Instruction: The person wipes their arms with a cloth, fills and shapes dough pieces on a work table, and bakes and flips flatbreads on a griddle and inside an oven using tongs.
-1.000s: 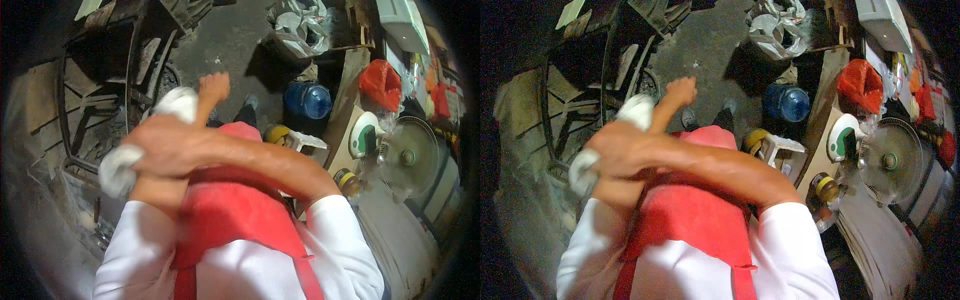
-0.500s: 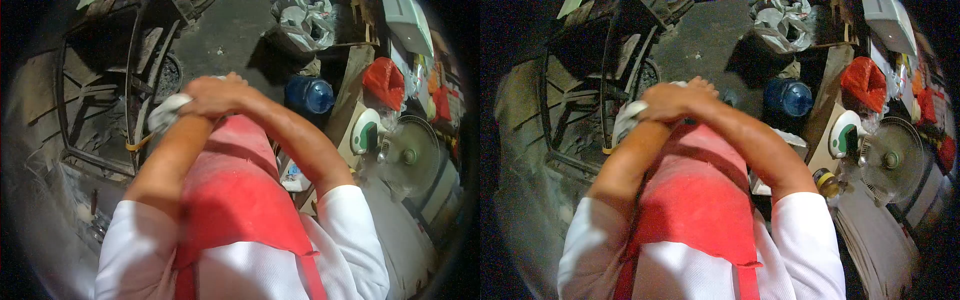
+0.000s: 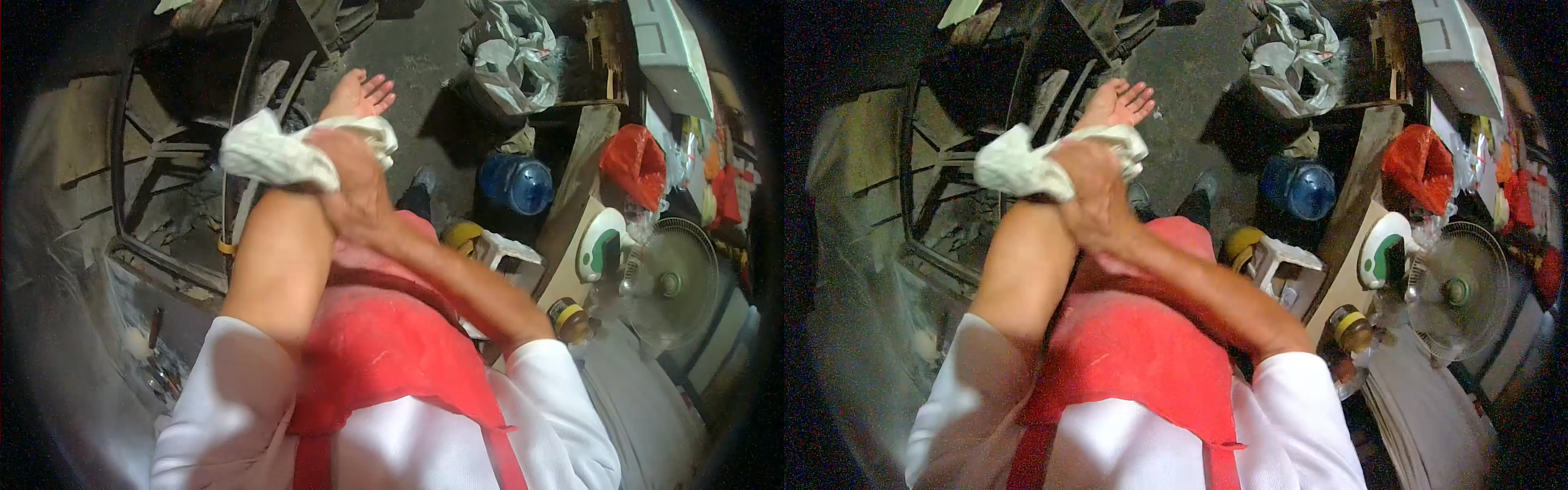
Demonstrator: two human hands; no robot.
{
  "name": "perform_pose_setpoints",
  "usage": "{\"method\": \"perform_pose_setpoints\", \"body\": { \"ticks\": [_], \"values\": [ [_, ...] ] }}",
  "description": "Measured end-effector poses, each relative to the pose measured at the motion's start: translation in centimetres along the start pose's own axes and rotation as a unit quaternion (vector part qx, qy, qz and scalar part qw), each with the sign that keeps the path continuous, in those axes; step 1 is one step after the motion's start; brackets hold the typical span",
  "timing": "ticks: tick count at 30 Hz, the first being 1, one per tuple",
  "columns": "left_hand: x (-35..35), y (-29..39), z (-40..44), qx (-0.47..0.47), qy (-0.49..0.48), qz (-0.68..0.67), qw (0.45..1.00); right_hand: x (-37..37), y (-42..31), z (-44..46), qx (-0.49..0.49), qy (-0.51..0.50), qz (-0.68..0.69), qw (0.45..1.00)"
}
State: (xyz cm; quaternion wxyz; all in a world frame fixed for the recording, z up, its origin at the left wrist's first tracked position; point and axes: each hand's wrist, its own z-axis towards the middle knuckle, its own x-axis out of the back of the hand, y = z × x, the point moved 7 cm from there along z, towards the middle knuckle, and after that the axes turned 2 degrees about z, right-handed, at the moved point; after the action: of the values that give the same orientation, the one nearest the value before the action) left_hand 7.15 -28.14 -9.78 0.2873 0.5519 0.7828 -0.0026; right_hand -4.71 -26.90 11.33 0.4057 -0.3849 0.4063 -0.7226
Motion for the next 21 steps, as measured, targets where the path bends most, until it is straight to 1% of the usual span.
{"method": "perform_pose_setpoints", "body": {
  "ticks": [1, 2, 3, 4, 5, 6, 8, 9, 10, 11, 12, 13, 14, 15, 16, 17, 18, 20, 21],
  "values": [
    [-0.6, 0.7, -0.1, -0.006, -0.024, -0.025, 0.999, -0.6, -1.6, -0.7, -0.07, -0.032, 0.036, 0.996],
    [-0.2, 2.0, 0.7, -0.012, -0.023, -0.021, 0.999, -0.3, -4.4, -1.0, -0.022, 0.021, 0.097, 0.995],
    [0.9, 3.1, 2.0, -0.016, -0.024, -0.063, 0.998, -0.2, -7.0, -1.5, 0.017, -0.003, 0.148, 0.989],
    [1.8, 3.4, 3.1, -0.015, -0.026, -0.108, 0.994, -0.6, -9.6, -1.9, 0.08, -0.125, 0.125, 0.981],
    [2.1, 4.2, 2.6, -0.052, 0.053, -0.119, 0.99, -0.7, -9.0, -2.1, 0.08, -0.098, 0.107, 0.986],
    [2.2, 4.5, 2.8, -0.057, 0.045, -0.122, 0.99, -0.9, -7.9, -2.6, 0.079, -0.072, 0.088, 0.99],
    [1.7, 3.2, 2.8, -0.04, 0.015, -0.181, 0.982, -0.8, -3.4, -2.4, 0.174, -0.033, 0.034, 0.984],
    [1.3, 2.5, 2.3, -0.036, 0.025, -0.177, 0.983, -0.4, -1.3, -1.7, 0.072, 0.017, 0.057, 0.996],
    [1.3, 0.8, 1.2, -0.026, 0.042, -0.172, 0.984, 0.1, 1.9, -1.4, 0.029, 0.027, 0.031, 0.999],
    [1.4, -0.4, 1.2, -0.047, 0.025, -0.16, 0.986, 0.7, 5.2, -1.7, 0.002, 0.04, -0.017, 0.999],
    [2.6, -1.7, 3.4, -0.044, -0.091, -0.133, 0.986, 1.4, 8.2, -0.9, -0.022, 0.002, -0.051, 0.998],
    [3.9, -3.2, 5.7, -0.119, -0.152, -0.009, 0.981, 2.3, 11.0, -1.0, -0.016, 0.015, -0.105, 0.994],
    [3.9, -3.9, 6.5, -0.193, -0.208, 0.114, 0.952, 4.3, 10.3, -0.5, -0.053, 0.122, -0.058, 0.989],
    [4.9, -4.5, 6.9, -0.122, -0.106, 0.054, 0.985, 5.4, 12.4, -0.6, -0.258, 0.084, 0.057, 0.961],
    [5.3, -5.2, 5.8, -0.043, -0.001, -0.005, 0.999, 6.6, 13.7, -1.4, -0.42, 0.109, 0.168, 0.885],
    [4.2, -3.2, 0.8, -0.091, 0.048, 0.12, 0.987, 8.4, 13.9, -1.8, -0.417, 0.166, 0.175, 0.876],
    [3.7, -1.2, -4.9, -0.143, 0.092, 0.241, 0.956, 10.1, 14.2, -1.8, -0.406, 0.223, 0.184, 0.867],
    [6.1, -1.0, -8.5, -0.074, 0.071, 0.308, 0.946, 11.6, 13.3, -2.0, -0.393, 0.246, 0.263, 0.846],
    [5.7, -2.8, -10.3, 0.026, -0.005, 0.29, 0.957, 11.4, 12.6, -2.0, -0.379, 0.233, 0.286, 0.849]
  ]
}}
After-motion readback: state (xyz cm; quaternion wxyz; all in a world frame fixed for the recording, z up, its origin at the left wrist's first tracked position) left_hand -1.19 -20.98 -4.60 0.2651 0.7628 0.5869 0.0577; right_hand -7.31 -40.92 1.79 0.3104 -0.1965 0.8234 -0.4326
